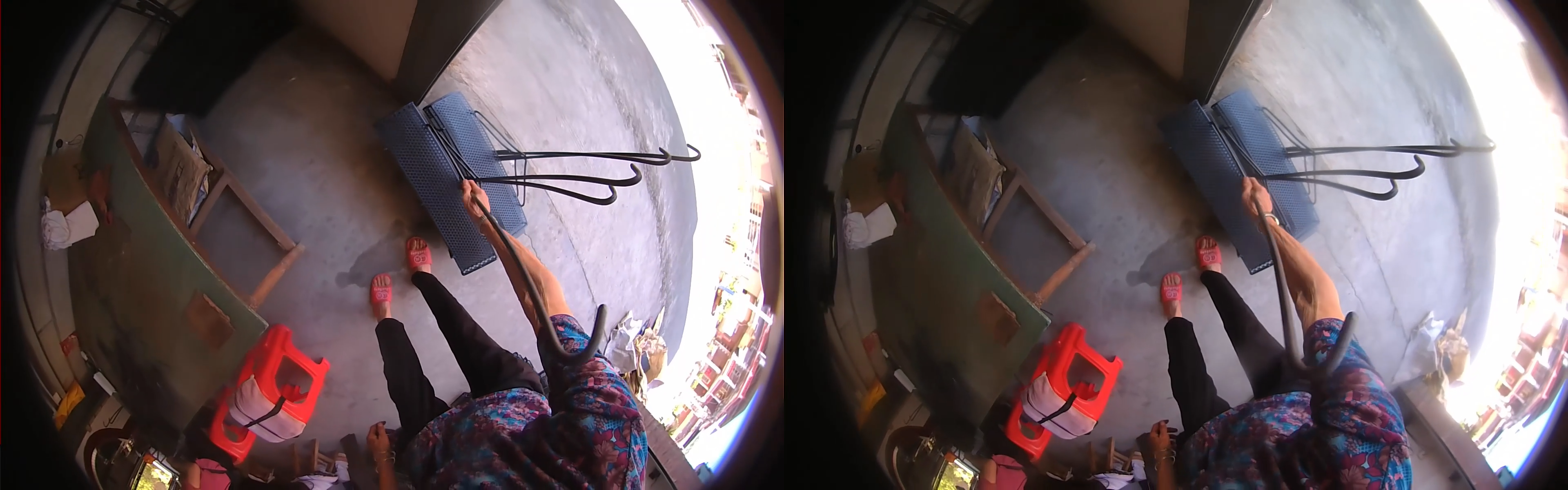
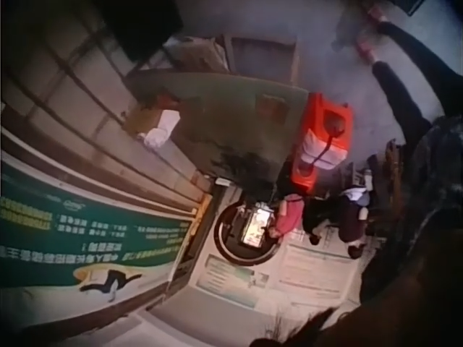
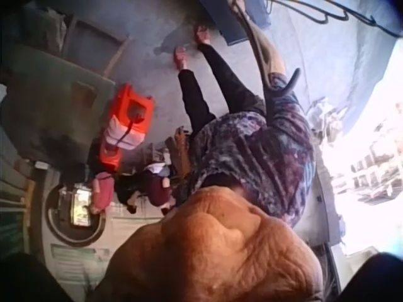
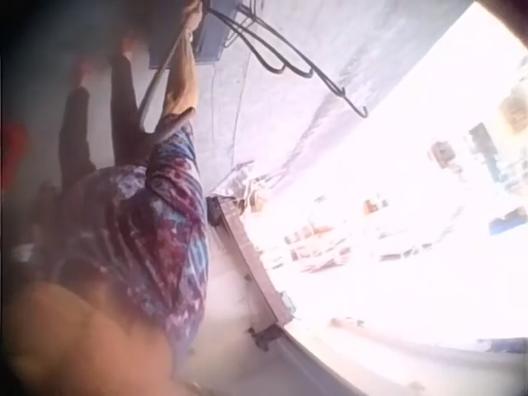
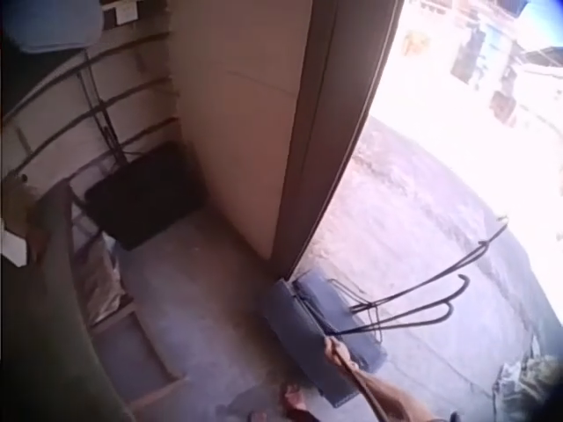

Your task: The recorder moves metal mesh panels and a frame outside to a storage stack, then goes inside to pour a drink.

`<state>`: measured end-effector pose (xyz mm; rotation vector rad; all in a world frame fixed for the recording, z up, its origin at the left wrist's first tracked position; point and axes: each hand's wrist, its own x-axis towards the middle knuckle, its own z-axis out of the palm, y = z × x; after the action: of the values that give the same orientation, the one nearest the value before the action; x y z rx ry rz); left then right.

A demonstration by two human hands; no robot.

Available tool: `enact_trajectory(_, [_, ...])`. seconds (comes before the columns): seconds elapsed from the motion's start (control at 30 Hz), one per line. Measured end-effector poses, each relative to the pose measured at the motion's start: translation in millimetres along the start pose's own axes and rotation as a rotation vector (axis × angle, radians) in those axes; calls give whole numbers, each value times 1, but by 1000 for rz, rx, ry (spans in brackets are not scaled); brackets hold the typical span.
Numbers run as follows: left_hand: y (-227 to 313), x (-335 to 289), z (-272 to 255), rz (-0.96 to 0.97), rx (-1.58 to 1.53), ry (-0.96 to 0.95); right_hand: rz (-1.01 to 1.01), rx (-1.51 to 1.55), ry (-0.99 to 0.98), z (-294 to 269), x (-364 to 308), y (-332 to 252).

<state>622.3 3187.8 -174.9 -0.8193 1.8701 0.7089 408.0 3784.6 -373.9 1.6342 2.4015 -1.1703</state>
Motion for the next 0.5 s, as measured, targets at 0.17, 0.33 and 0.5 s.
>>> enact_trajectory(0.17, [-58,-14,-1,105,55,119,-65,0,-63,-2,-29,-18])
enact_trajectory(0.33, [-83,3,-25,254,97,88,-116,-43,-96,-24,-67,-34])
enact_trajectory(0.5, [-49,19,-75,100,-363,28,-312,-41,-96,-64,-147,-73])
